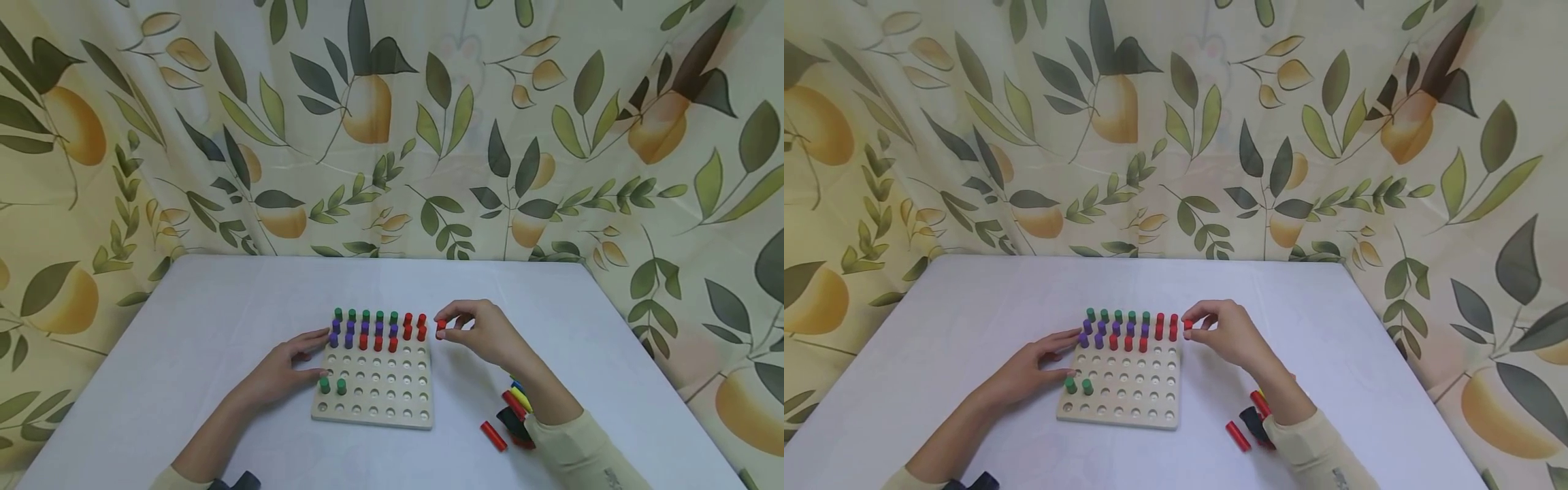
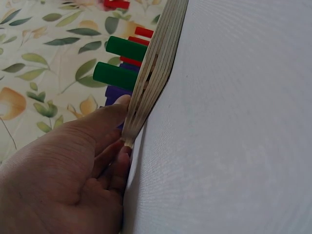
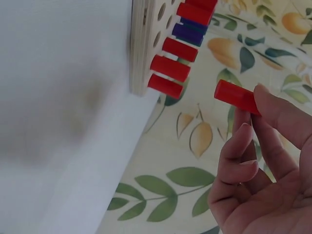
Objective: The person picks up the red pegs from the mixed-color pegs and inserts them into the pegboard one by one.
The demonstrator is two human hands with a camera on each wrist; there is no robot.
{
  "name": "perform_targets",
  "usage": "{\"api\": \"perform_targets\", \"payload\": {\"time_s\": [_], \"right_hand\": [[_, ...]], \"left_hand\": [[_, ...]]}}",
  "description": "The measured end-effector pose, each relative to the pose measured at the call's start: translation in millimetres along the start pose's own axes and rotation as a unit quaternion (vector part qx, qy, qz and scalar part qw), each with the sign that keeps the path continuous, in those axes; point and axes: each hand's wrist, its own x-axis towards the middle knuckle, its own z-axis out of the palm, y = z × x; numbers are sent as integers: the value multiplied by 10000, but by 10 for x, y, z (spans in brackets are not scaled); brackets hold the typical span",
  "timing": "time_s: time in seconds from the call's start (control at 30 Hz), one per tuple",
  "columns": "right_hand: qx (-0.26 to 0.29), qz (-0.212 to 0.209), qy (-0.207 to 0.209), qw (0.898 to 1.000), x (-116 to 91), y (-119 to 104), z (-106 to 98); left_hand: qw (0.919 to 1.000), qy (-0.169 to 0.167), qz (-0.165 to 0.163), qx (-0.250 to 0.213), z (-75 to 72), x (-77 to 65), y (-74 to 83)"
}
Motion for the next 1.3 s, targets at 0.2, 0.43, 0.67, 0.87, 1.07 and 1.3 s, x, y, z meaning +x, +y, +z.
{"api": "perform_targets", "payload": {"time_s": [0.2, 0.43, 0.67, 0.87, 1.07, 1.3], "right_hand": [[51, -106, -50, 9999, 71, -84, 80], [91, -150, -148, 9997, 149, -103, 211], [76, -84, -334, 9994, 210, -87, 348], [123, -30, -450, 9989, 245, -66, 433], [54, 172, -476, 9987, 261, -42, 503], [34, 277, -500, 9984, 268, -52, 557]], "left_hand": [[10000, 2, 1, 29, 5, -2, -7], [10000, 35, -48, 61, 8, -6, 9], [9999, 51, -75, 99, 15, -4, 9], [9999, 46, -73, 92, 12, 3, 17], [9999, 12, -110, 39, 10, 1, 16], [9999, 26, -139, -26, 10, -1, 8]]}}
